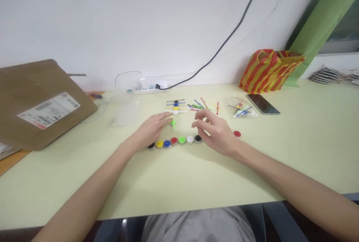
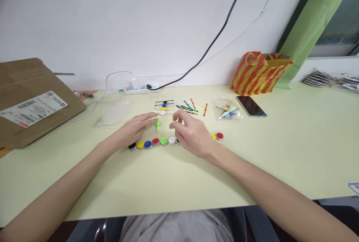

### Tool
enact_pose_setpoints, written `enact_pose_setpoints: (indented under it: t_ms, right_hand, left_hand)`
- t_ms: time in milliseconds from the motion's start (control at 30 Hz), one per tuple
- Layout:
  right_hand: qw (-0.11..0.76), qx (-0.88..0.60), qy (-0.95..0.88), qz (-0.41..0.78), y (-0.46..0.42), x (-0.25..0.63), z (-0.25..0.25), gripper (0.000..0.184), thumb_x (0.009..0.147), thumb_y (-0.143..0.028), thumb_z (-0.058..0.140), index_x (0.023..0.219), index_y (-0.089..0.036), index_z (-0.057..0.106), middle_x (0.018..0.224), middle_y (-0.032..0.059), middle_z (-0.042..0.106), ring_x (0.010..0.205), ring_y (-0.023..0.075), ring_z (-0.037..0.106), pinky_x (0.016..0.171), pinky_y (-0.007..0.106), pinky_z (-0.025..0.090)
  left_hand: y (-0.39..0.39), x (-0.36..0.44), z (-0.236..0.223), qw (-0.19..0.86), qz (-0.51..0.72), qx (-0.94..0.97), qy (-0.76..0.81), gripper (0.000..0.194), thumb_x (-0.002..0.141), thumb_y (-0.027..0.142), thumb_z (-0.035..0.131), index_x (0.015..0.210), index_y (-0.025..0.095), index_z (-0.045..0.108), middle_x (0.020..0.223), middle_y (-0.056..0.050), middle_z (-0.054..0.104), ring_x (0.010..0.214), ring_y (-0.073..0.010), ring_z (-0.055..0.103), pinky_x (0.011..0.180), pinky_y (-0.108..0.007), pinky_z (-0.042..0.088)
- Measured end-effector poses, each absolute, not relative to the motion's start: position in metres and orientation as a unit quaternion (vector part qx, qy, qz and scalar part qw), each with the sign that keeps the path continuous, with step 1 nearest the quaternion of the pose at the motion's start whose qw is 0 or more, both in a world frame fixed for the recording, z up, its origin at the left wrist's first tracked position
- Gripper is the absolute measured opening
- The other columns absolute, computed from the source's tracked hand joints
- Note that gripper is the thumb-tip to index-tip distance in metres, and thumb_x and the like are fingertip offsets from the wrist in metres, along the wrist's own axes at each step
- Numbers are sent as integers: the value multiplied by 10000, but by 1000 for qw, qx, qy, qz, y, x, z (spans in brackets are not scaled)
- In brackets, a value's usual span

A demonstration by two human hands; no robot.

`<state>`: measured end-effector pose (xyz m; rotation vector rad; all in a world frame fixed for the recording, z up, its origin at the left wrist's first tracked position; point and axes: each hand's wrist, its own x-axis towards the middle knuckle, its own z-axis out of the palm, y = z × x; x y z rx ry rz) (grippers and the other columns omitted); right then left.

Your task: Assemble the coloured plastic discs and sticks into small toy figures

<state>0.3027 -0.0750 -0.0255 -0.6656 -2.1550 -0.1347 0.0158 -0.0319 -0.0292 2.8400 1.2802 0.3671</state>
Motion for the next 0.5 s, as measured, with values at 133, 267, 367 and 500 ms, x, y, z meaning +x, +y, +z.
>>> enact_pose_setpoints:
  t_ms: [133,267,367,500]
  right_hand:
    - [428,-265,-862,-61,-75,303,-25,221,945,-26,447,942,-184,601,1065,96,584,841,145,588,670,268,493]
    - [426,-263,-864,-61,-75,304,-25,229,933,-15,435,891,-183,585,1067,97,585,827,139,572,663,265,480]
    - [423,-263,-865,-60,-75,304,-24,231,930,-13,432,890,-186,580,1063,97,585,816,137,569,662,264,474]
    - [421,-265,-866,-54,-75,304,-24,227,939,-26,431,895,-193,578,1058,95,580,809,138,569,656,263,467]
  left_hand:
    - [-32,17,-28,-5,139,896,421,471,1020,151,310,1371,224,615,1469,-45,605,1437,-237,478,1162,-457,412]
    - [-34,20,-22,-13,175,890,420,431,1033,193,317,1270,221,676,1398,-45,660,1390,-235,528,1137,-456,428]
    - [-36,21,-21,-4,153,909,388,436,1029,182,318,1249,253,688,1461,-3,614,1432,-226,484,1147,-448,412]
    - [-36,21,-22,-8,134,913,385,433,1031,189,326,1265,259,683,1361,-7,681,1404,-241,494,1128,-453,417]
